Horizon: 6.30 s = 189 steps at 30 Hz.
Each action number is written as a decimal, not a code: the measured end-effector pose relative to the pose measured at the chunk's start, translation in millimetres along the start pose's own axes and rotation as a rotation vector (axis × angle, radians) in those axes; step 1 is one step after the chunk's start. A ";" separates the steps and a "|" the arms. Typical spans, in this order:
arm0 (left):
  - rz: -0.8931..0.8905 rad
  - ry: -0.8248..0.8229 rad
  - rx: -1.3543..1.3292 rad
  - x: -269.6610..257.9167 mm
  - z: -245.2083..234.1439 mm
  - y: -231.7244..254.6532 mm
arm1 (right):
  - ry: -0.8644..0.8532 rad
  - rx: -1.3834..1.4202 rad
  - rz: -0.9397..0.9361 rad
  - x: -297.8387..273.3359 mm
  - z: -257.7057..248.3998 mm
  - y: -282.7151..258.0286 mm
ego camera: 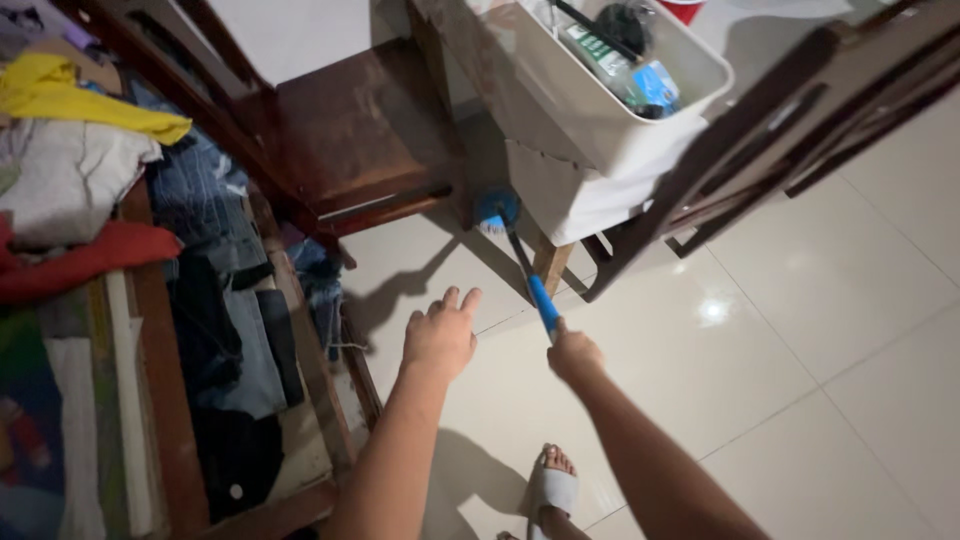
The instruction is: The person vacuums the tiled floor around a chair and under a table, moves a chair to clean beneath it, and then mops the floor using a spin mop.
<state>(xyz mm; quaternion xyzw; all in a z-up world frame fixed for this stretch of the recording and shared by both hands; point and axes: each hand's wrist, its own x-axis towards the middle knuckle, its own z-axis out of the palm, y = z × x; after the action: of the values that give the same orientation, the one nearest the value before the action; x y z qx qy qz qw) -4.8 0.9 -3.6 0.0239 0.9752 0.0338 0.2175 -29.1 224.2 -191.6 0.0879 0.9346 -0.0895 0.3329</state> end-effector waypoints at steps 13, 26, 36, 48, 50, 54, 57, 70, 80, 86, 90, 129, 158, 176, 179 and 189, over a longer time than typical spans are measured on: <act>-0.063 0.176 -0.063 116.9 -43.9 -40.9 | 0.011 -0.021 -0.284 33.7 -22.1 11.1; -0.007 0.070 -0.015 233.4 -35.0 -118.8 | 0.160 0.083 -0.119 305.9 -65.0 -191.9; 0.088 -0.075 0.052 228.1 -24.3 -131.4 | 0.028 0.096 -0.119 123.2 -20.2 -100.5; 0.481 -0.002 0.129 185.4 36.0 -54.6 | -0.537 0.036 0.157 -216.0 -206.0 -55.4; 0.553 -0.095 0.146 159.2 40.0 -23.9 | -0.530 0.041 0.163 -219.6 -206.2 -43.7; 0.786 -0.297 0.112 77.9 50.2 37.5 | -0.417 0.163 0.189 -242.9 -178.7 -10.8; 0.390 -0.600 -0.412 26.8 52.5 94.4 | -0.378 0.162 0.287 -271.2 -169.6 17.6; 0.487 -0.848 -0.317 -132.0 159.1 372.9 | -0.090 0.328 0.561 -443.9 -92.4 255.8; 0.921 -0.139 0.006 -82.1 135.5 424.6 | 0.182 0.521 0.526 -304.7 -30.7 388.9; 0.853 0.098 0.100 31.9 62.8 420.1 | 0.191 1.500 0.672 -235.6 -95.9 449.3; 0.785 0.189 0.043 88.2 -3.8 441.0 | 0.166 2.128 0.696 -256.3 -197.9 494.6; 0.150 0.971 0.123 280.8 -200.7 522.8 | -0.137 2.022 0.544 164.5 -521.8 541.6; -0.226 0.755 -0.153 280.4 -198.1 524.2 | -0.061 1.748 0.089 431.6 -630.9 601.5; -0.313 0.956 -0.110 226.7 -176.7 559.5 | 0.722 0.716 -1.302 119.8 -525.8 399.2; -0.368 0.331 -0.388 160.0 -144.7 551.1 | 0.604 0.425 -1.352 65.5 -502.3 379.3; -0.803 0.327 -0.195 -140.7 -17.1 474.4 | 0.179 -0.137 -1.438 -119.6 -347.4 340.0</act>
<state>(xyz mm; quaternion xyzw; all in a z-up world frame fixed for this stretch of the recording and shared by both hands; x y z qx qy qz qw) 130.3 464.0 107.5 -0.3832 0.9209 0.0417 0.0576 -72.4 619.4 112.5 -0.5623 0.7883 -0.2198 0.1190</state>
